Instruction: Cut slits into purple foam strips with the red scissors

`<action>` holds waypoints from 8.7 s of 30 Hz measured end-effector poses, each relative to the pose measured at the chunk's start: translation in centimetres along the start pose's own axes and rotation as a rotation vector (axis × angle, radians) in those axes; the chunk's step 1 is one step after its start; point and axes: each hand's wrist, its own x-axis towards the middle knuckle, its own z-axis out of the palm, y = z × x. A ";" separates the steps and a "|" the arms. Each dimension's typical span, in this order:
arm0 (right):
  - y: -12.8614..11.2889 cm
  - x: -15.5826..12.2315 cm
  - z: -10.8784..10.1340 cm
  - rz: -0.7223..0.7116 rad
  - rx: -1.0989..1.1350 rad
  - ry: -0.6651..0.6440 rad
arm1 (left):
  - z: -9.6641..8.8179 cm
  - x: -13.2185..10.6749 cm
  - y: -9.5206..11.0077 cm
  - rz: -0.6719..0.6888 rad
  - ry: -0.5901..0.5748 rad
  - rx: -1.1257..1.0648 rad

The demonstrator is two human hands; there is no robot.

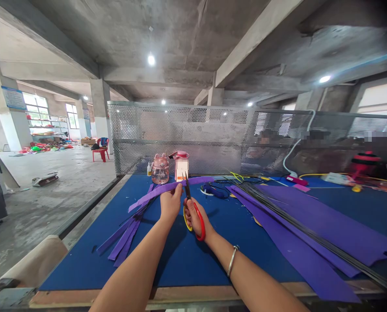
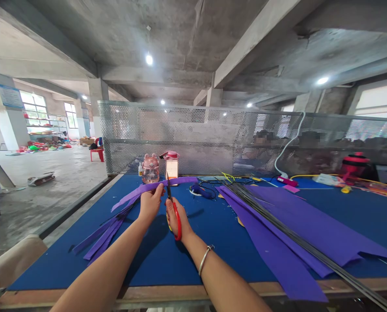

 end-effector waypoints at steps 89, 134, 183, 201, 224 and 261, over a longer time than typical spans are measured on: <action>-5.5 -0.1 -11.3 0.046 -0.628 -0.563 | -4.3 -5.5 -1.8 -0.573 -0.304 -0.133; -5.0 -1.6 -7.0 -0.109 -0.756 -0.558 | -4.9 -5.7 0.0 -0.380 -0.464 -0.039; -4.7 -1.2 -7.4 -0.176 -0.955 -0.566 | -4.8 -5.8 0.6 -0.406 -0.330 -0.085; -4.3 -0.8 -10.0 -0.201 -0.963 -0.514 | -2.1 -5.9 -0.6 -0.317 -0.412 -0.008; -4.1 -1.6 -8.9 -0.240 -0.930 -0.507 | -2.9 -6.1 -0.1 -0.336 -0.428 -0.017; -3.7 -1.4 -9.2 -0.289 -1.011 -0.521 | -2.9 -5.5 -0.7 -0.287 -0.411 -0.071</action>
